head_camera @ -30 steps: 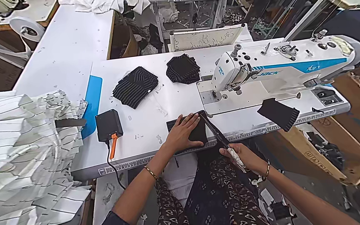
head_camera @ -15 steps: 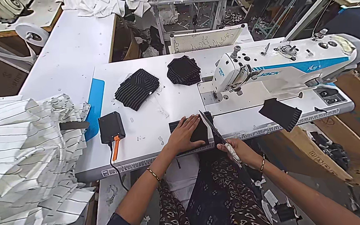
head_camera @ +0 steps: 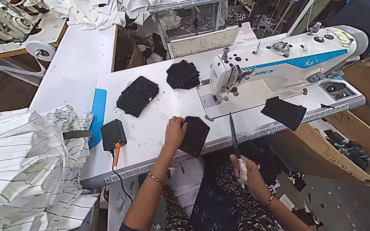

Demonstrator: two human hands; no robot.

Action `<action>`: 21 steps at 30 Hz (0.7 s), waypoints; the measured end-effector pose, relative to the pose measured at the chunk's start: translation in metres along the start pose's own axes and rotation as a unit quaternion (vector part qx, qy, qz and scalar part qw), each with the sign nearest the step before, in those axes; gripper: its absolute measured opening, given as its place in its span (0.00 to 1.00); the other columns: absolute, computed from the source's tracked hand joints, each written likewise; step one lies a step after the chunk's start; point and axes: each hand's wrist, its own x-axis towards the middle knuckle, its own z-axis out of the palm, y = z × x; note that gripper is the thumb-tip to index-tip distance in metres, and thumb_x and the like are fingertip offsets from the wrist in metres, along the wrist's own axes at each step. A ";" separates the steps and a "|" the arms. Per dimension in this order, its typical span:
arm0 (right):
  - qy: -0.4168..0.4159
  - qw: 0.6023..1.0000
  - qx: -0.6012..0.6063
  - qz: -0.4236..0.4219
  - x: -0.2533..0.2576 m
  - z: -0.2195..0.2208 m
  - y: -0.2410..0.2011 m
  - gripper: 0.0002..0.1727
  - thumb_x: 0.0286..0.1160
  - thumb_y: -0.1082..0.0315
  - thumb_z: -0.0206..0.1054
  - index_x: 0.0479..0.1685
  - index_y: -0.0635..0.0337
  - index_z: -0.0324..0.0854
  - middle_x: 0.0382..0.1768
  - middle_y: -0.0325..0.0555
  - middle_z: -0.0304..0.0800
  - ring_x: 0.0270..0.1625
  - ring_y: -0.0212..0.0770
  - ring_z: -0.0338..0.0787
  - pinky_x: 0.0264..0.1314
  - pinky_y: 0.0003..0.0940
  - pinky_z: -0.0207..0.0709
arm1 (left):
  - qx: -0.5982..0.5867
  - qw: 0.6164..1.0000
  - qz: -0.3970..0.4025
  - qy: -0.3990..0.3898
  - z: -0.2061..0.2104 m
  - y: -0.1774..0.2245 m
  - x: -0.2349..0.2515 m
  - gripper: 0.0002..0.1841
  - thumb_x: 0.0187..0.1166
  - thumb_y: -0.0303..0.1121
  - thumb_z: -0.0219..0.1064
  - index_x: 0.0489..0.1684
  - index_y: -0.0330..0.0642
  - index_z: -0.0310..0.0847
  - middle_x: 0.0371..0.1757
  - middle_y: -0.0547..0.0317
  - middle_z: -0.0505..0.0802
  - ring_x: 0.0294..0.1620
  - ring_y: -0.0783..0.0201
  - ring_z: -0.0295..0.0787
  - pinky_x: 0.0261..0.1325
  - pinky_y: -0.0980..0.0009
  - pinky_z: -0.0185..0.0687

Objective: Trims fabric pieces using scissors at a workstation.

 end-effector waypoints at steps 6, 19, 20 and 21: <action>-0.181 0.979 -0.032 0.086 -0.007 0.025 0.011 0.16 0.83 0.56 0.69 0.30 0.54 0.75 0.12 0.32 0.78 0.12 0.26 0.78 0.17 0.20 0.73 | -0.106 0.986 -0.119 0.046 -0.012 0.003 -0.001 0.20 0.88 0.37 0.62 0.67 0.29 0.77 0.51 0.40 0.93 0.50 0.49 0.92 0.61 0.51 0.83; -0.157 0.984 0.017 0.081 -0.001 0.010 0.000 0.16 0.87 0.60 0.64 0.27 0.55 0.75 0.11 0.31 0.76 0.11 0.25 0.75 0.15 0.19 0.71 | -0.337 0.932 -0.131 -0.004 -0.022 -0.029 -0.042 0.18 0.77 0.19 0.69 0.63 0.27 0.75 0.48 0.46 0.92 0.40 0.64 0.92 0.49 0.67 0.89; -0.161 0.984 0.006 0.072 -0.003 0.011 0.000 0.15 0.86 0.60 0.65 0.28 0.54 0.76 0.11 0.31 0.76 0.11 0.25 0.76 0.15 0.19 0.72 | -0.329 0.935 -0.131 -0.018 -0.021 -0.027 -0.045 0.14 0.78 0.20 0.69 0.60 0.26 0.79 0.49 0.46 0.91 0.42 0.64 0.92 0.51 0.67 0.89; -0.172 0.983 -0.004 0.067 -0.004 0.011 -0.001 0.14 0.84 0.60 0.66 0.30 0.54 0.76 0.11 0.30 0.76 0.11 0.25 0.76 0.15 0.19 0.72 | -0.325 0.935 -0.137 -0.033 -0.021 -0.024 -0.048 0.12 0.79 0.21 0.69 0.58 0.27 0.82 0.50 0.47 0.92 0.43 0.65 0.92 0.51 0.68 0.89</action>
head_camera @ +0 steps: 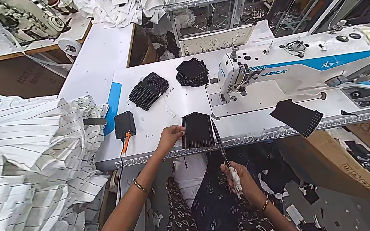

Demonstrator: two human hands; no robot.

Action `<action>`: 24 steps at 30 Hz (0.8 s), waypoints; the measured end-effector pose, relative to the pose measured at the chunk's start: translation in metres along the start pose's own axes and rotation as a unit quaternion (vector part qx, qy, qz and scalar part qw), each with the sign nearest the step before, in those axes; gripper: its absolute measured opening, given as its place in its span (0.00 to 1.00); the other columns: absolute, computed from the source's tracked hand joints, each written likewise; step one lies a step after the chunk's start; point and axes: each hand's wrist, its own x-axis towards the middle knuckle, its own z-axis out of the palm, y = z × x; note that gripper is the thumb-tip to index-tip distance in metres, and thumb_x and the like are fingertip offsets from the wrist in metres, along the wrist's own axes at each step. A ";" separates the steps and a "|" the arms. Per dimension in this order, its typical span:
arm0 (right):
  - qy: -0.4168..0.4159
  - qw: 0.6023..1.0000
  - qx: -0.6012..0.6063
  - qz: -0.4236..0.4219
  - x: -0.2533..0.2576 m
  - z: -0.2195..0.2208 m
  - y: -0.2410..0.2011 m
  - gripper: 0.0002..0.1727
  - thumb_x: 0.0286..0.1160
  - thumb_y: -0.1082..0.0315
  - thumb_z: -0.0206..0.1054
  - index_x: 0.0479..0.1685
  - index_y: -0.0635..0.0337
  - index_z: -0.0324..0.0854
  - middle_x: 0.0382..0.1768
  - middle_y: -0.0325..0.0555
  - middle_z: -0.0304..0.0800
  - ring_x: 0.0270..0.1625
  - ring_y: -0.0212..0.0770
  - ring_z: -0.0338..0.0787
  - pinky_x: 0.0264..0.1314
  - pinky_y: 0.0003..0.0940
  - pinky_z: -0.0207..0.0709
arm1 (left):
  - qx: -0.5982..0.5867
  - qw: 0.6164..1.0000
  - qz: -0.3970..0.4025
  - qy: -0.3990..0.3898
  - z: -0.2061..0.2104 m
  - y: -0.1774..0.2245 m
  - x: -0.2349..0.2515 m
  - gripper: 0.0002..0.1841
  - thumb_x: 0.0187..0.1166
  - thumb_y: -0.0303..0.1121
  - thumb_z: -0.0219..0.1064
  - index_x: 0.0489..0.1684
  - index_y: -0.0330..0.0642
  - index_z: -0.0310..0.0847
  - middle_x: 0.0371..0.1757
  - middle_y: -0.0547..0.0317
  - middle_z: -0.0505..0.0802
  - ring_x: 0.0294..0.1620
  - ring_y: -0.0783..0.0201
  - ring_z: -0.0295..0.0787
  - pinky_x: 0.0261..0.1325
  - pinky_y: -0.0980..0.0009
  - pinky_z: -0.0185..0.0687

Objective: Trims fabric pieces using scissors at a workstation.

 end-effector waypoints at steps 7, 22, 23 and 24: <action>-0.147 0.987 0.044 0.037 0.003 -0.007 0.025 0.18 0.82 0.46 0.62 0.36 0.51 0.75 0.17 0.28 0.79 0.16 0.24 0.80 0.20 0.17 0.75 | -0.223 0.972 -0.068 -0.017 0.026 0.009 -0.016 0.18 0.77 0.16 0.66 0.66 0.27 0.78 0.52 0.49 0.91 0.44 0.65 0.91 0.51 0.70 0.89; -0.197 0.979 -0.034 0.023 -0.003 -0.003 0.035 0.25 0.69 0.35 0.71 0.36 0.45 0.72 0.17 0.23 0.73 0.18 0.21 0.76 0.23 0.17 0.72 | -0.377 0.921 -0.051 0.082 0.057 0.003 -0.022 0.19 0.79 0.16 0.65 0.69 0.26 0.75 0.53 0.52 0.92 0.45 0.68 0.92 0.53 0.73 0.88; -0.190 0.981 -0.041 0.022 -0.001 0.000 0.035 0.24 0.71 0.37 0.71 0.36 0.46 0.72 0.18 0.23 0.73 0.18 0.21 0.76 0.24 0.18 0.72 | -0.373 0.923 -0.040 0.086 0.058 0.002 -0.023 0.20 0.79 0.15 0.65 0.70 0.26 0.75 0.54 0.51 0.92 0.46 0.67 0.92 0.54 0.73 0.88; -0.186 0.981 -0.049 0.021 0.001 0.001 0.035 0.23 0.72 0.38 0.71 0.37 0.46 0.72 0.19 0.24 0.74 0.19 0.22 0.76 0.25 0.19 0.72 | -0.368 0.925 -0.028 0.091 0.058 0.001 -0.023 0.20 0.78 0.15 0.65 0.70 0.25 0.75 0.55 0.49 0.92 0.47 0.67 0.92 0.54 0.73 0.88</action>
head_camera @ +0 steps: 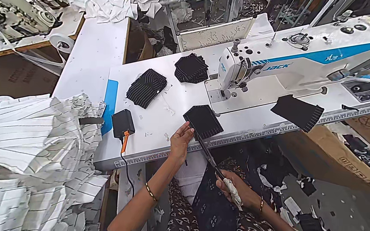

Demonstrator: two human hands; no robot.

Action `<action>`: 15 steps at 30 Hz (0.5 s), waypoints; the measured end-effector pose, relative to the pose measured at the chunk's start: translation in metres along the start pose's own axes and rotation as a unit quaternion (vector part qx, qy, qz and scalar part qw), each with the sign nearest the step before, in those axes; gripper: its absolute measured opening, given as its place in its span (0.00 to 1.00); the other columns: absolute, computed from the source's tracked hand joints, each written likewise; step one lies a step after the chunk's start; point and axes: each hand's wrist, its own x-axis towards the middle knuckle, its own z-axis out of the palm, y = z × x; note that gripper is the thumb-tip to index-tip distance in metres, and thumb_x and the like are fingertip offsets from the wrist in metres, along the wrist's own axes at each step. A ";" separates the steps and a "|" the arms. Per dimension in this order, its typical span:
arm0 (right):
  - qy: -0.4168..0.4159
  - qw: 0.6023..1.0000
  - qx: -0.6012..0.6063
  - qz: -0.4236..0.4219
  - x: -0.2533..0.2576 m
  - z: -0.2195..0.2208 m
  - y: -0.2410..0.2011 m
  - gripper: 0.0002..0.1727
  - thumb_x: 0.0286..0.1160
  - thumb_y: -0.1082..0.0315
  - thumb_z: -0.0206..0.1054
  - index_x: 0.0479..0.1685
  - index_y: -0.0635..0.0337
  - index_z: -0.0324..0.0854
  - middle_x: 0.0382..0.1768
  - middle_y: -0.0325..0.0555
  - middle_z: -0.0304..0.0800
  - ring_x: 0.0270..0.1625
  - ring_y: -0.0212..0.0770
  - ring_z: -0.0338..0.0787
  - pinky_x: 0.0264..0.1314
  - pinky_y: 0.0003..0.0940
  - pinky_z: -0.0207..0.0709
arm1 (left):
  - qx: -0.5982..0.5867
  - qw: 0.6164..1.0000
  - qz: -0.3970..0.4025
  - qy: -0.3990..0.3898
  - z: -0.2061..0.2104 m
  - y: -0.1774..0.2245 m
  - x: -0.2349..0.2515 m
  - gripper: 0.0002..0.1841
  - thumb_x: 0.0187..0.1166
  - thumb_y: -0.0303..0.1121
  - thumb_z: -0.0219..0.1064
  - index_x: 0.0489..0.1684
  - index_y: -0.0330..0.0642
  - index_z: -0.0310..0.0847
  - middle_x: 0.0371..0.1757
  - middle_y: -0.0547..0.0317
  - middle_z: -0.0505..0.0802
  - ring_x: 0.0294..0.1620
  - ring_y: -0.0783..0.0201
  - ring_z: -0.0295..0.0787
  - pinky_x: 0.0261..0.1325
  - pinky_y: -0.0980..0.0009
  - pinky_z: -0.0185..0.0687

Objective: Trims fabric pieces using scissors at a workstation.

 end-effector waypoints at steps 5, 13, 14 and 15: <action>0.016 1.000 -0.015 -0.005 0.010 0.004 0.000 0.22 0.74 0.39 0.70 0.37 0.47 0.72 0.20 0.24 0.74 0.20 0.22 0.77 0.27 0.19 0.73 | 0.054 0.996 0.064 -0.019 -0.007 -0.007 -0.001 0.23 0.76 0.15 0.67 0.72 0.24 0.75 0.62 0.45 0.90 0.49 0.65 0.92 0.56 0.71 0.88; 0.063 0.996 -0.056 -0.009 0.016 0.006 0.000 0.20 0.74 0.45 0.72 0.30 0.49 0.73 0.15 0.24 0.70 0.16 0.22 0.71 0.22 0.20 0.68 | 0.057 0.995 0.083 -0.026 -0.008 -0.017 -0.005 0.23 0.77 0.15 0.65 0.74 0.24 0.75 0.63 0.47 0.91 0.47 0.66 0.93 0.56 0.72 0.88; 0.071 0.996 -0.057 -0.011 0.015 0.006 0.001 0.20 0.73 0.45 0.73 0.29 0.48 0.72 0.13 0.24 0.69 0.15 0.22 0.71 0.21 0.20 0.67 | 0.054 0.995 0.083 -0.026 -0.008 -0.017 -0.005 0.23 0.78 0.15 0.64 0.74 0.25 0.75 0.63 0.47 0.91 0.47 0.66 0.92 0.56 0.72 0.88; 0.077 0.995 -0.056 -0.014 0.015 0.007 0.003 0.21 0.72 0.44 0.74 0.27 0.48 0.73 0.12 0.24 0.69 0.14 0.22 0.71 0.20 0.20 0.67 | 0.051 0.995 0.082 -0.027 -0.008 -0.018 -0.006 0.23 0.78 0.15 0.64 0.75 0.25 0.74 0.64 0.47 0.91 0.47 0.66 0.93 0.56 0.71 0.88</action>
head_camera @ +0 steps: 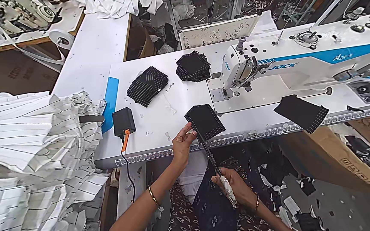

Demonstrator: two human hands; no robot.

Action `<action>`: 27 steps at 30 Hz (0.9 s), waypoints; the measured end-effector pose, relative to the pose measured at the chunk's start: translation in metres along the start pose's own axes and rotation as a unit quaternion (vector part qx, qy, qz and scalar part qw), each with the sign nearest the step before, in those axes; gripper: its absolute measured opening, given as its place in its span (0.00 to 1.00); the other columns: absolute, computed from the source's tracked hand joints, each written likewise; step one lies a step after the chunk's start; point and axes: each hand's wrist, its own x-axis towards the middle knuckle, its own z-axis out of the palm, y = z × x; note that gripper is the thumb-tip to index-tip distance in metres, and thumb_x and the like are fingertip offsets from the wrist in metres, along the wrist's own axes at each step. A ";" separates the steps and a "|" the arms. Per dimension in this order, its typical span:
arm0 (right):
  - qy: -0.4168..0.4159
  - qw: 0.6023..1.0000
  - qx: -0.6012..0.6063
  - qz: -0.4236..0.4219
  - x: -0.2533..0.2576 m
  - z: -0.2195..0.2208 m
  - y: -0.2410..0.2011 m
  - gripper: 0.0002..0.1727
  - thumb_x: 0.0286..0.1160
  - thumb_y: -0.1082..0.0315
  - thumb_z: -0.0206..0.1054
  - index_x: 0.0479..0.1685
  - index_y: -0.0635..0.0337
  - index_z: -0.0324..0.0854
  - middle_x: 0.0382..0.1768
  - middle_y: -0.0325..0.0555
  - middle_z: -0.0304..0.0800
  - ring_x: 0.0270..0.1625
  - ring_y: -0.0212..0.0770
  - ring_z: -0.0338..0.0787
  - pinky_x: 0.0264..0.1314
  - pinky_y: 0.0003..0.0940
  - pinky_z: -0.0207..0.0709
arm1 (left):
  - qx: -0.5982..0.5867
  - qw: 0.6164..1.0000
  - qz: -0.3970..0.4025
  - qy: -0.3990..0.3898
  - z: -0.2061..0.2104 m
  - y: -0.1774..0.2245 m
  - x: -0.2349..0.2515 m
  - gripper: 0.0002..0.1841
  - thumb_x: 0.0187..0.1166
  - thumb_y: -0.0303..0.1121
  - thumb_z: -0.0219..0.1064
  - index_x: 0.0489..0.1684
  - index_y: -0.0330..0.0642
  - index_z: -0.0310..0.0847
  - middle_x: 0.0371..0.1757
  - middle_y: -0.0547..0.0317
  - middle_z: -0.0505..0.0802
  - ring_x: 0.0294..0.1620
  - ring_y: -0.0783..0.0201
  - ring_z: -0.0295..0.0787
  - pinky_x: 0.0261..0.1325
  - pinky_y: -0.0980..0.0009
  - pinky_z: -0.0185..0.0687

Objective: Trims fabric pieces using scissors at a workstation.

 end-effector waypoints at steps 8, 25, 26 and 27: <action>0.014 0.999 0.051 -0.015 -0.003 0.007 0.002 0.18 0.75 0.48 0.73 0.27 0.48 0.75 0.12 0.25 0.72 0.14 0.22 0.73 0.19 0.19 0.68 | -0.014 1.000 0.016 -0.010 0.002 -0.004 0.000 0.26 0.78 0.14 0.63 0.78 0.24 0.70 0.71 0.47 0.87 0.44 0.70 0.92 0.55 0.73 0.88; 0.005 1.000 0.028 0.011 0.005 -0.001 -0.007 0.20 0.76 0.46 0.71 0.29 0.49 0.73 0.14 0.26 0.71 0.15 0.23 0.73 0.21 0.20 0.69 | 0.151 0.970 0.074 -0.176 -0.016 -0.004 0.017 0.47 0.72 0.17 0.69 0.93 0.29 0.40 0.66 0.49 0.88 0.27 0.79 0.85 0.36 0.81 0.83; 0.000 0.999 0.028 0.017 0.006 -0.002 -0.010 0.20 0.76 0.45 0.71 0.30 0.49 0.73 0.14 0.26 0.71 0.15 0.23 0.72 0.22 0.20 0.68 | 0.155 0.968 0.069 -0.186 -0.015 -0.003 0.017 0.48 0.72 0.16 0.69 0.93 0.30 0.38 0.73 0.46 0.83 0.27 0.80 0.84 0.36 0.82 0.83; -0.002 0.999 0.026 0.022 0.008 -0.003 -0.013 0.20 0.76 0.45 0.71 0.31 0.49 0.73 0.15 0.26 0.71 0.16 0.23 0.72 0.22 0.20 0.68 | 0.159 0.967 0.064 -0.187 -0.013 -0.002 0.017 0.49 0.71 0.16 0.69 0.93 0.30 0.38 0.73 0.45 0.83 0.25 0.80 0.83 0.33 0.82 0.81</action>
